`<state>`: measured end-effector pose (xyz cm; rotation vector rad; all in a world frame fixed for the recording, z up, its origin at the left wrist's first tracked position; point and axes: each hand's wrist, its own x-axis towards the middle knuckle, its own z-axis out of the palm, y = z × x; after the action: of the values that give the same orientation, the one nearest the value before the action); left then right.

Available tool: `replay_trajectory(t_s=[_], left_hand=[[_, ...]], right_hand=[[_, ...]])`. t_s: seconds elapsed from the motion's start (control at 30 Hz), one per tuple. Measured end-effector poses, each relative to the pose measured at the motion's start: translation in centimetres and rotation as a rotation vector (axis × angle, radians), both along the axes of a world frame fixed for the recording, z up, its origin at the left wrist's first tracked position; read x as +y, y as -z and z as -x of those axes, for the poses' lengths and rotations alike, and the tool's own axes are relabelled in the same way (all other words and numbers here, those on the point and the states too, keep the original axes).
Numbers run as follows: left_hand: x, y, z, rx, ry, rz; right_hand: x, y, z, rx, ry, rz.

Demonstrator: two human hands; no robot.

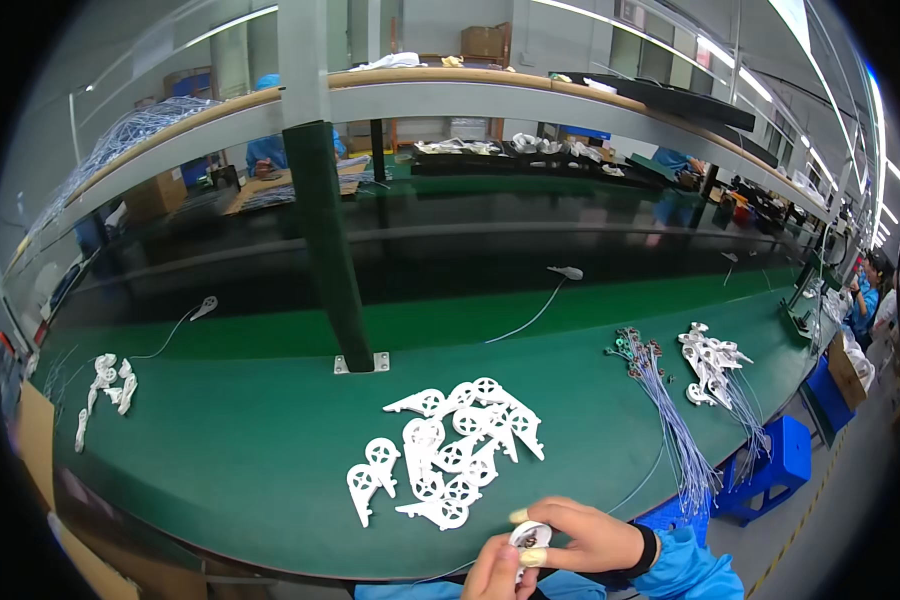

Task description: Assembling small white plastic components with wiring on a production line.

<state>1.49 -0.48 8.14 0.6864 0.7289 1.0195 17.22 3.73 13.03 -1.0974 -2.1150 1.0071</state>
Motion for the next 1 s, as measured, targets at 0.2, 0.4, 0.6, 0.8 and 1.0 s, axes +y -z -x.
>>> replay_trajectory(t_s=[0.2, 0.4, 0.6, 0.8, 1.0], left_hand=[[0.1, 0.5, 1.6, -0.136, 0.061, 0.061], [-0.6, 3.6, 4.7, -0.094, 0.152, 0.075], [-1.4, 3.4, 6.9, 0.019, -0.499, -0.136], [0.2, 9.0, 7.3, 0.258, -0.679, -0.432], [0.3, 9.5, 8.2, 0.647, -0.73, -0.739]], right_hand=[[0.5, -3.3, 0.1, -0.037, 0.026, 0.331], [6.6, -6.1, -2.2, 0.833, 0.087, 0.367], [16.7, -12.0, -4.7, 0.961, 0.257, -0.07], [27.2, -12.7, -3.4, 1.054, 0.27, -0.262], [35.9, -9.1, 5.2, 1.135, 0.343, -0.191]])
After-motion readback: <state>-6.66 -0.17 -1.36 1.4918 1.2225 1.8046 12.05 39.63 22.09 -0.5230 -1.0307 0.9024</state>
